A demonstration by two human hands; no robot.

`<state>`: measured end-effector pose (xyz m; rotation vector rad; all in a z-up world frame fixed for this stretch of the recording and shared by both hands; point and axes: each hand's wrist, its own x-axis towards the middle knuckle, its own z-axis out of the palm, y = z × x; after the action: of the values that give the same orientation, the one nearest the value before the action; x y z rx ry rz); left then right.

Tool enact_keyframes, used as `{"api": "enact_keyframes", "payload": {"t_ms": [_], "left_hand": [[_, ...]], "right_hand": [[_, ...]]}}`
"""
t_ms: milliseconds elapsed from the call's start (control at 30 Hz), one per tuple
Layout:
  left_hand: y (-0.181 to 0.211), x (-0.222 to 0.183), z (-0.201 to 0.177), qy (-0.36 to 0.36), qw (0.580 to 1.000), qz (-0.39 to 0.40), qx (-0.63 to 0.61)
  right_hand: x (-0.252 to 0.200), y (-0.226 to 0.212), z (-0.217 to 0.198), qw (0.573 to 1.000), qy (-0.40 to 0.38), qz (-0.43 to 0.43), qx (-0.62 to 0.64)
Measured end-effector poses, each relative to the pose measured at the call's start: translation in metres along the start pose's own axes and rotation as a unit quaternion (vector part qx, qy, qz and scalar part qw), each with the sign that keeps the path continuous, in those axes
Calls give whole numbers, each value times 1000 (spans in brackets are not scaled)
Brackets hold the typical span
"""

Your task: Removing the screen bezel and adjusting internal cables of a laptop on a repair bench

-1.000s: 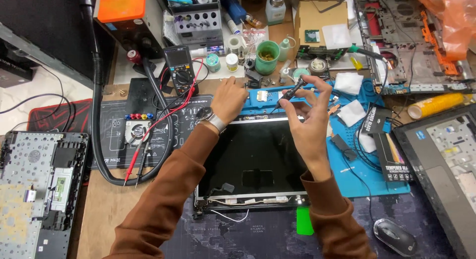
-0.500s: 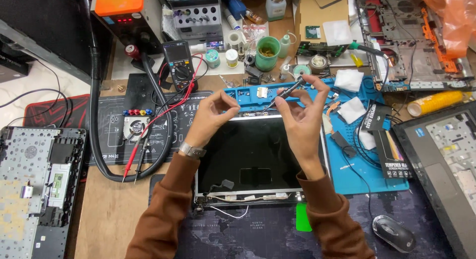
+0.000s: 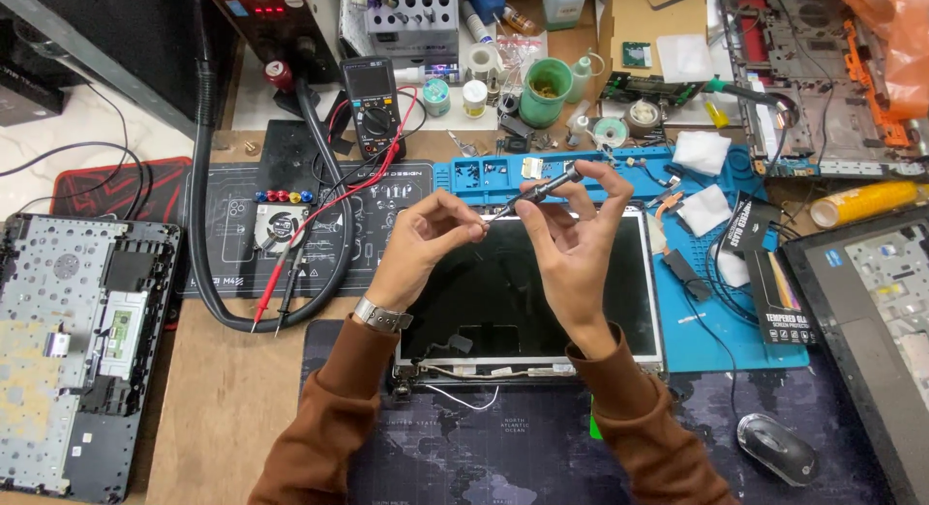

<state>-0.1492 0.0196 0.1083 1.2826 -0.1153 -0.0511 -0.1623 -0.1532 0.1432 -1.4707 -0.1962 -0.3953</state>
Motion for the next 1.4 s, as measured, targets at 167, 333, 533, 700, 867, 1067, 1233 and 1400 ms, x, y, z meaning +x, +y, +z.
{"api": "enact_keyframes", "payload": {"t_ms": [167,333,533,700,867,1067,1233,1400], "left_hand": [[0,-5,-3,10,1000,5,-3],[9,-15,3,25,999,20,30],[10,-33,11,57,998,16,25],[-5,-45,15,75,996,7,40],[7,-60,19,57,993,-4,103],[24,-74,-13,141,930,13,340],[23,-83,-40,174,933,-86,303],[49,-87,-26,213,956,-178,98]], "right_hand": [[-6,3,8,1000,6,-21,-9],[-18,18,3,999,43,-18,-20],[-26,-5,8,999,25,8,-24],[-39,-6,-4,995,30,87,-49],[-47,6,-31,986,58,153,-2],[-37,25,-103,981,105,161,18],[-36,37,-152,978,127,164,-4],[-49,34,-159,969,131,203,-42]]}}
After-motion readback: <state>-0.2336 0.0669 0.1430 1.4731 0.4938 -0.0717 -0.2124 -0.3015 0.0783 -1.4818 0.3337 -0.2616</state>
